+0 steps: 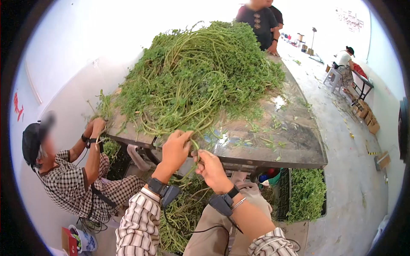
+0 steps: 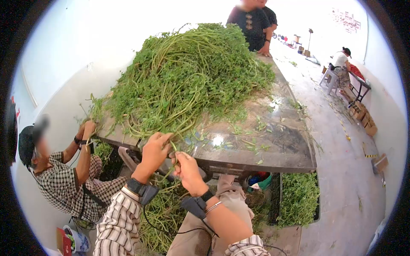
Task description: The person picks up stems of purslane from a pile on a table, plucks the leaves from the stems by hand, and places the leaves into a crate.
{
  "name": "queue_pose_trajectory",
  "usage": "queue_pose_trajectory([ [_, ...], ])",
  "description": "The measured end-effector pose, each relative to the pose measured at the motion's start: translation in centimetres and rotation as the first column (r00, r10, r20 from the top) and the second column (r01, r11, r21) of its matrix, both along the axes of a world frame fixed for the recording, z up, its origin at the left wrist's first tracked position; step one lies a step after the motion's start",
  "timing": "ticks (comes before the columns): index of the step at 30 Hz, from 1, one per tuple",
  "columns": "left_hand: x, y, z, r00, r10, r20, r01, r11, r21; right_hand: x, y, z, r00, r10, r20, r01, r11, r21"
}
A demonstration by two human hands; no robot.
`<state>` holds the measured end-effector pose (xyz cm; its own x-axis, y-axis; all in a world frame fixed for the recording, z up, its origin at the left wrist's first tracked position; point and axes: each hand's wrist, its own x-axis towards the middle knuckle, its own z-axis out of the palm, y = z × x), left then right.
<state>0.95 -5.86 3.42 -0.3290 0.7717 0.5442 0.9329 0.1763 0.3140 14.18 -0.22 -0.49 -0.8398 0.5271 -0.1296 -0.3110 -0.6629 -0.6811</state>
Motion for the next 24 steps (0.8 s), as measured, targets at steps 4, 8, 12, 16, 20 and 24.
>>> queue_pose_trajectory([
  [4, -0.5, 0.8, -0.6, 0.999, -0.016, 0.036, 0.018, 0.998, -0.064, 0.6, 0.1, 0.4, 1.0, 0.007, 0.002, -0.007, 1.0, -0.008],
  [8, -0.9, 1.3, -1.6, 0.994, -0.02, 0.104, 0.024, 0.999, -0.034, 0.8, -0.1, 0.5, 0.999, -0.007, 0.042, 0.007, 1.0, -0.002],
  [12, -1.3, 1.5, -2.2, 0.991, -0.051, 0.12, 0.05, 0.999, 0.013, 0.9, -0.5, 0.6, 0.998, -0.024, 0.055, 0.024, 1.0, 0.0],
  [16, -2.7, 1.6, -1.8, 0.983, 0.008, 0.181, -0.008, 1.0, -0.002, 2.0, -0.2, 1.2, 1.0, -0.022, 0.013, 0.022, 0.999, 0.023],
  [20, -1.3, 0.5, -0.6, 0.981, 0.009, 0.196, -0.025, 0.997, 0.078, 1.8, 0.4, 0.7, 0.999, -0.038, -0.024, 0.037, 0.999, -0.037],
  [24, 1.9, -3.0, 1.0, 0.918, -0.061, 0.392, -0.027, 0.976, 0.215, 2.0, 0.1, 1.1, 0.999, -0.047, -0.026, 0.047, 0.999, -0.007],
])
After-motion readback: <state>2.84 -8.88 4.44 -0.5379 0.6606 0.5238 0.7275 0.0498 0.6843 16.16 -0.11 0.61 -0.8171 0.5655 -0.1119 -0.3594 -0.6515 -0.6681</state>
